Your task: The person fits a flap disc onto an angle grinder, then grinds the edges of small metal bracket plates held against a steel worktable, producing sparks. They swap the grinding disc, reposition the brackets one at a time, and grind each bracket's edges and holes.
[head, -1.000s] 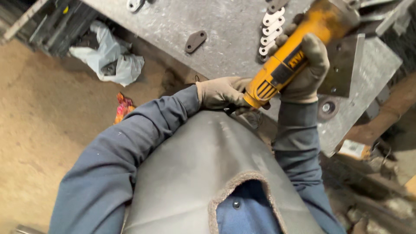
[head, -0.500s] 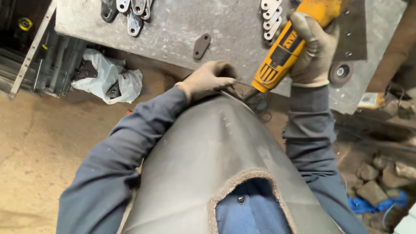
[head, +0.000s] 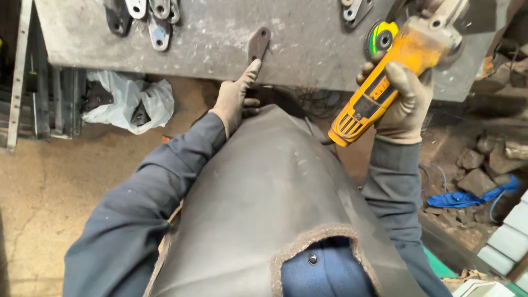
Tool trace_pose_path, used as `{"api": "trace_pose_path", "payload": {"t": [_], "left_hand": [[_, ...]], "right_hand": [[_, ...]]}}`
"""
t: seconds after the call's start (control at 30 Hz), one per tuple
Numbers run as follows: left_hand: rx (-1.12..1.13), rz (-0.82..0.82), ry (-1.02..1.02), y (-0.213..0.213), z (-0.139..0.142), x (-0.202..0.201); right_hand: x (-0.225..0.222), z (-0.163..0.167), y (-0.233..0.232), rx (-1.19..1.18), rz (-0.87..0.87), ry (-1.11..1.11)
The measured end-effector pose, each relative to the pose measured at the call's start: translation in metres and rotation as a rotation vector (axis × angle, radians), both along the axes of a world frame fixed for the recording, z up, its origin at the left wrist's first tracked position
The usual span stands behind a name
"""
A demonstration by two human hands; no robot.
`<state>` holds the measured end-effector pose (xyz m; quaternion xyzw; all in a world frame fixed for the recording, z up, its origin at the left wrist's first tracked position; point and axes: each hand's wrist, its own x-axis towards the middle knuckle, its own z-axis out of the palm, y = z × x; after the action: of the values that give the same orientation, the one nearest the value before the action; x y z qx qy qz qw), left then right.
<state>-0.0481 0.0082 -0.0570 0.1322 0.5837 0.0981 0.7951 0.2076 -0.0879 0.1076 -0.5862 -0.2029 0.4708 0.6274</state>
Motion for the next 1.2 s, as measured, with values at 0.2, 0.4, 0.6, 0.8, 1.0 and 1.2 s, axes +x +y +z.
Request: {"api": "trace_pose_path", "payload": {"t": [0.2,0.4,0.6,0.8,1.0,1.2], "left_hand": [[-0.053,0.177,0.099,-0.006,-0.006,0.021],[0.068,0.109,-0.035,-0.021,-0.019,-0.003],[0.348,-0.034,-0.039,-0.032,-0.029,-0.039],[0.508,-0.086,-0.048,-0.030,-0.031,-0.049],[0.462,-0.198,0.085,-0.023,-0.016,-0.050],[0.695,-0.295,0.231,-0.023,0.003,-0.046]], "right_hand": [[0.024,0.002,0.000,-0.012,0.012,-0.116],[0.054,0.000,0.004,-0.062,0.080,-0.068],[0.056,-0.004,0.021,-0.091,0.166,-0.057],[0.030,-0.009,0.040,-0.211,0.422,-0.279],[-0.017,-0.030,0.044,-0.230,0.744,-0.700],[-0.041,-0.029,0.041,-0.231,0.862,-1.116]]}}
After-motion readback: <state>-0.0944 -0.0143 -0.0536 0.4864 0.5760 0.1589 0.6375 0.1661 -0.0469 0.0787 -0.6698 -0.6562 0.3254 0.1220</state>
